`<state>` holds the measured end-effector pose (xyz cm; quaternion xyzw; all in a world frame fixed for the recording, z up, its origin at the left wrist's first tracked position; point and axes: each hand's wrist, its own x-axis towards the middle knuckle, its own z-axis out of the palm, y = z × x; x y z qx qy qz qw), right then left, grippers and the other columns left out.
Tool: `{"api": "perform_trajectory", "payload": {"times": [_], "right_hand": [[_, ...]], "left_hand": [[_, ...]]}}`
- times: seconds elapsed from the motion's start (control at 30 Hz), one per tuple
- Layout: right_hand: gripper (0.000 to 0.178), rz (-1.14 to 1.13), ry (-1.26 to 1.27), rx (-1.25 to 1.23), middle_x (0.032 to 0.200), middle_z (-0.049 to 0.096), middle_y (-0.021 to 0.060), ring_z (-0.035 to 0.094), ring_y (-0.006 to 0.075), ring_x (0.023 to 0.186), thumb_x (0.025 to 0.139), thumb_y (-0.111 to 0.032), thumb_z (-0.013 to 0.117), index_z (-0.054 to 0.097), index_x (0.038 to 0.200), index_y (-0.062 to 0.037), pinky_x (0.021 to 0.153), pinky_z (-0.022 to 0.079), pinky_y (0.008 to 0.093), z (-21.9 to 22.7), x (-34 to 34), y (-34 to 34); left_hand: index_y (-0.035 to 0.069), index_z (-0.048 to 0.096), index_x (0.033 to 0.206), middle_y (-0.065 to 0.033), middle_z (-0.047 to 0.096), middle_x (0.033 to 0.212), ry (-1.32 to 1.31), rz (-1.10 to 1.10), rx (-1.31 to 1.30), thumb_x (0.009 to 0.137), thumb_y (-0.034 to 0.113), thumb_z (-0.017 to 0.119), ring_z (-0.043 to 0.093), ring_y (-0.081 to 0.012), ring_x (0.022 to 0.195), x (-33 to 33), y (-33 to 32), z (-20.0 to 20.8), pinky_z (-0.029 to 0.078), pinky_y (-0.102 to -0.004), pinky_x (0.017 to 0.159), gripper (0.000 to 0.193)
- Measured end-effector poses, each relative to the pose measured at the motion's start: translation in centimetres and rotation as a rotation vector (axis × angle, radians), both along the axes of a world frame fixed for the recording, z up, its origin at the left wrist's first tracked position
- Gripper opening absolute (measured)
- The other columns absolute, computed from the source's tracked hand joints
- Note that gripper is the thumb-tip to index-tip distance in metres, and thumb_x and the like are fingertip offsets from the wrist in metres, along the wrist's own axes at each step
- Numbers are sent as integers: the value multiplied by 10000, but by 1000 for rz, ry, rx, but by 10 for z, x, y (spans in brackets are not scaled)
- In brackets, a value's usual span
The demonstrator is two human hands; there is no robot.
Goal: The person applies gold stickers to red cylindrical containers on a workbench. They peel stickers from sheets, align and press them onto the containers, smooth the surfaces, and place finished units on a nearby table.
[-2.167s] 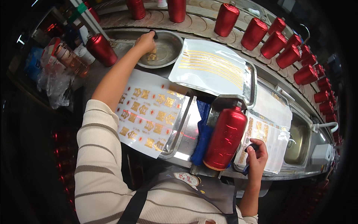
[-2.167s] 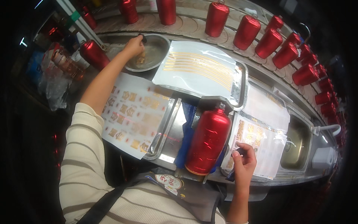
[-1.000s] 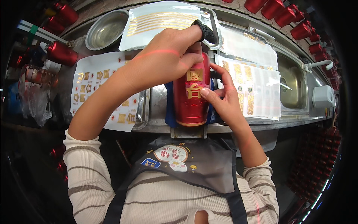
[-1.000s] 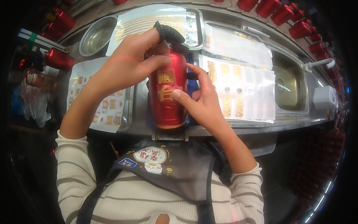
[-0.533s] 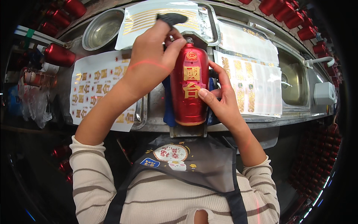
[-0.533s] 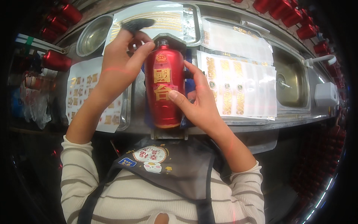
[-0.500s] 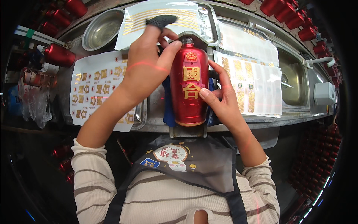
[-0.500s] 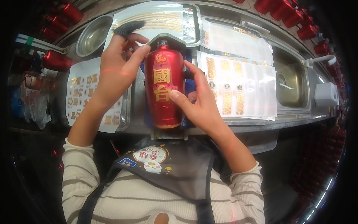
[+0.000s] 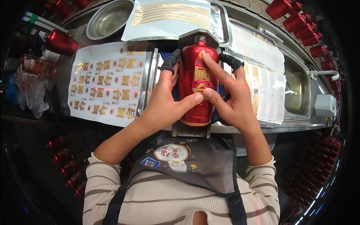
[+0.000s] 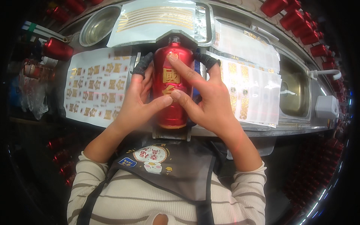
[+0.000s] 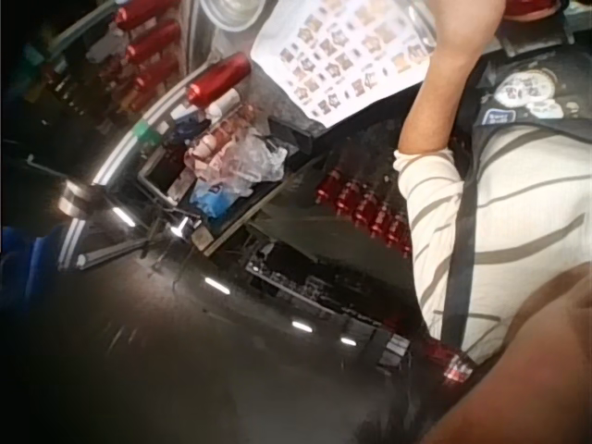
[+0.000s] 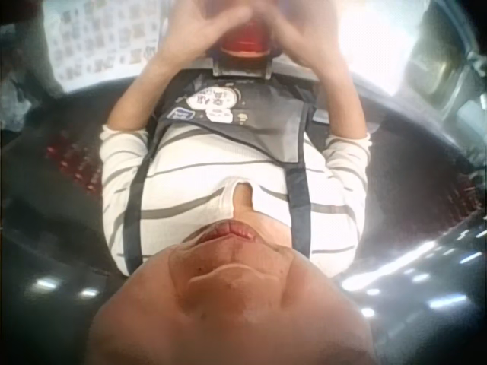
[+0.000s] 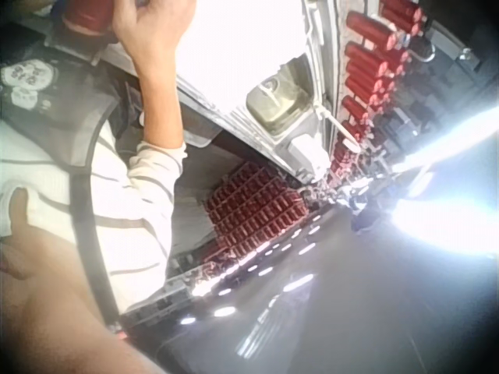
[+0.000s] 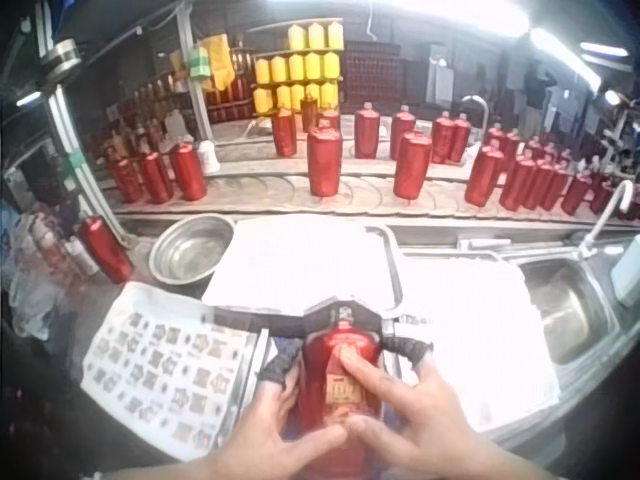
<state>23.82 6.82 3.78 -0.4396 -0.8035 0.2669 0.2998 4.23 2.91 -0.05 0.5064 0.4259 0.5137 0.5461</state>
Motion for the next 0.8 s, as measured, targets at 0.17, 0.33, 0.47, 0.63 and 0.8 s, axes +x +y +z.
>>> {"api": "perform_trajectory", "payload": {"times": [0.17,0.33,0.47,0.63,0.8], "right_hand": [[586,-1,31,14,1042,591,267,525,322,826,853,-289,738,580,1417,-294,756,504,364,-2,-2,0],[579,-26,-34,-27,974,551,249,511,320,821,860,-323,730,579,1418,-295,761,492,360,1,-2,0],[582,-28,-20,-5,928,530,224,498,313,804,860,-338,728,577,1420,-295,747,485,359,-4,-1,1],[593,-25,-27,0,904,519,201,493,308,798,855,-349,731,573,1424,-296,748,482,355,-6,-3,3],[601,-29,-10,-20,918,525,196,488,298,805,852,-346,736,570,1427,-294,758,482,345,-6,-3,2]], "left_hand": [[-120,284,1359,-294,373,1486,-92,8,-7,872,170,774,401,-293,1398,-1,3,0,335,-418,1161,749],[-112,327,1307,-293,407,1462,-72,32,-26,875,176,774,429,-290,1378,3,4,2,348,-410,1154,686],[-112,331,1306,-288,427,1446,-74,34,-11,875,178,775,447,-289,1365,3,5,-1,363,-407,1144,683],[-110,338,1282,-296,419,1445,-58,21,-22,878,183,773,446,-294,1366,0,5,0,361,-410,1147,662],[-109,347,1249,-302,423,1433,-76,22,-55,879,179,770,442,-299,1369,1,5,-2,362,-412,1148,632]]}}
